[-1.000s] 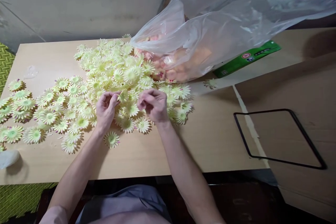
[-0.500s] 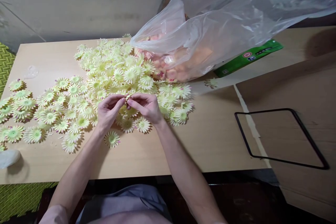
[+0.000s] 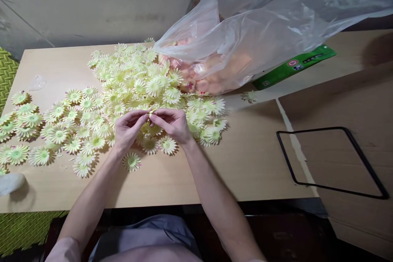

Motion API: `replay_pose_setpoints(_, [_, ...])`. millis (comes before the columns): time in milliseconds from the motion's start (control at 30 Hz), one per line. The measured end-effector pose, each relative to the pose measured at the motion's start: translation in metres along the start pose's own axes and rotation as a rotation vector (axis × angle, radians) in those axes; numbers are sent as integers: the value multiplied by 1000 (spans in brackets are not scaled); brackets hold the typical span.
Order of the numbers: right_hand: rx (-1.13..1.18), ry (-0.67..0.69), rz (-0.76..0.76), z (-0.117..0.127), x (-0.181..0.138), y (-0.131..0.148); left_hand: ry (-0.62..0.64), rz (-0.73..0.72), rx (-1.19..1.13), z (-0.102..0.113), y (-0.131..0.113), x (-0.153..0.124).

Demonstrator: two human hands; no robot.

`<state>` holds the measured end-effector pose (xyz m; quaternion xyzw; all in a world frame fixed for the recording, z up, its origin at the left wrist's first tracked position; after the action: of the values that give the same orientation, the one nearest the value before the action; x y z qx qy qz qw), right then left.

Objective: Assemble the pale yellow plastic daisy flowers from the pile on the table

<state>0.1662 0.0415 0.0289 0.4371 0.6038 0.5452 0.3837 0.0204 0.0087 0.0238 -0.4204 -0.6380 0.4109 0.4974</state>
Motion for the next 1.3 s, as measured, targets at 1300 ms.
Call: replay_pose_setpoints(1300, [-45, 66, -23, 1, -2, -3, -12, 23, -1, 0, -1, 0])
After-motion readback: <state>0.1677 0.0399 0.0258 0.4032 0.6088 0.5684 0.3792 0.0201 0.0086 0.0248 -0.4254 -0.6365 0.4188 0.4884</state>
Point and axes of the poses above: each hand's wrist, its own x-axis towards the middle knuckle, its own z-axis out of the back of the hand, y = z × x, the point moved 4 cm from there along x, towards the middle knuckle, and after that the axes turned 8 degrees about -z, right-handed, at the moved point
